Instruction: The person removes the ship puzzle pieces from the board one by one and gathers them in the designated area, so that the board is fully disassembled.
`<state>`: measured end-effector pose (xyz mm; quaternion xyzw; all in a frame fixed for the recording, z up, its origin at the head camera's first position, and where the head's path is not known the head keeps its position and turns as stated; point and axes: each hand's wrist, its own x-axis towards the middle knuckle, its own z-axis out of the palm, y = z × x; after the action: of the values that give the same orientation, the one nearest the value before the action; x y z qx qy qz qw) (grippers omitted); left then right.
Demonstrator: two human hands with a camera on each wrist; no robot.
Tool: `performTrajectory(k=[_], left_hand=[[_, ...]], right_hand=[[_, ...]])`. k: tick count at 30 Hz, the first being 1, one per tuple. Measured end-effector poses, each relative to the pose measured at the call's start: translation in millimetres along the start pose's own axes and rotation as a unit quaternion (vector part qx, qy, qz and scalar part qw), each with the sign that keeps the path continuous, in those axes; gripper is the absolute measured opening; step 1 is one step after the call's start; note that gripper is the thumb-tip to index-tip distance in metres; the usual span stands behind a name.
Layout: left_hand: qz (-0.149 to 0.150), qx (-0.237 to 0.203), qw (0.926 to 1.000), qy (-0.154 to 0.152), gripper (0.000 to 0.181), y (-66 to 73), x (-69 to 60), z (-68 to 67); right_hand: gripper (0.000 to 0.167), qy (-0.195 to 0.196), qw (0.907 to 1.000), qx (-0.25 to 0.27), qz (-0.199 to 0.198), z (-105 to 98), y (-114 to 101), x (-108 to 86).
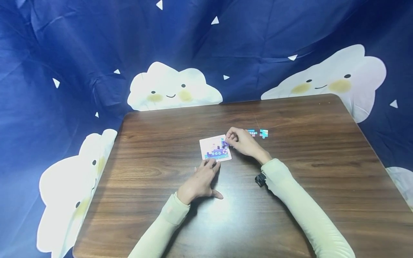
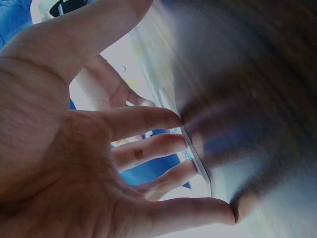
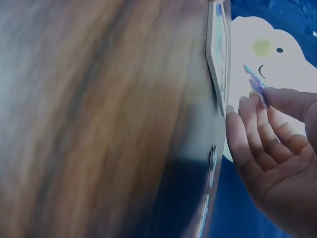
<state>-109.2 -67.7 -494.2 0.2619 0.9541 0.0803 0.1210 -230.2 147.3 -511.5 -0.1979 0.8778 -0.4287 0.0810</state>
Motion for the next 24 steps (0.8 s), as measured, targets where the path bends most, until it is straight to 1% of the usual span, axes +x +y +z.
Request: performTrajectory(k=[4,9,12,17,24], left_hand=[[-0.004,-0.004,1.0,-0.004,0.116,0.0,-0.1,-0.6],[-0.009,-0.014,0.9999,-0.005,0.117,0.3,-0.3,-0.9],[-0.011,-0.016,0.9998,-0.004,0.117,0.5,-0.1,-0.9],[-0.009,-0.013,0.9999,-0.002,0.117,0.1,0.8,-0.1],[-0.007,-0.01,0.9999,-0.004,0.117,0.2,0.8,0.4]], right_hand=[[0.009,0.01,0.9999,-0.008,0.008,-4.5,5.7,-3.6],[0.01,0.021,0.9996,-0.002,0.016,-9.3,12.0,-7.6],[0.013,0.016,0.9994,0.006,0.03,-12.4,15.0,-10.1],[0.012,0.005,0.9988,0.003,0.049,-16.2,17.3,-13.9],[0.012,-0.004,0.9984,-0.016,0.055,-19.5,20.6,-18.2]])
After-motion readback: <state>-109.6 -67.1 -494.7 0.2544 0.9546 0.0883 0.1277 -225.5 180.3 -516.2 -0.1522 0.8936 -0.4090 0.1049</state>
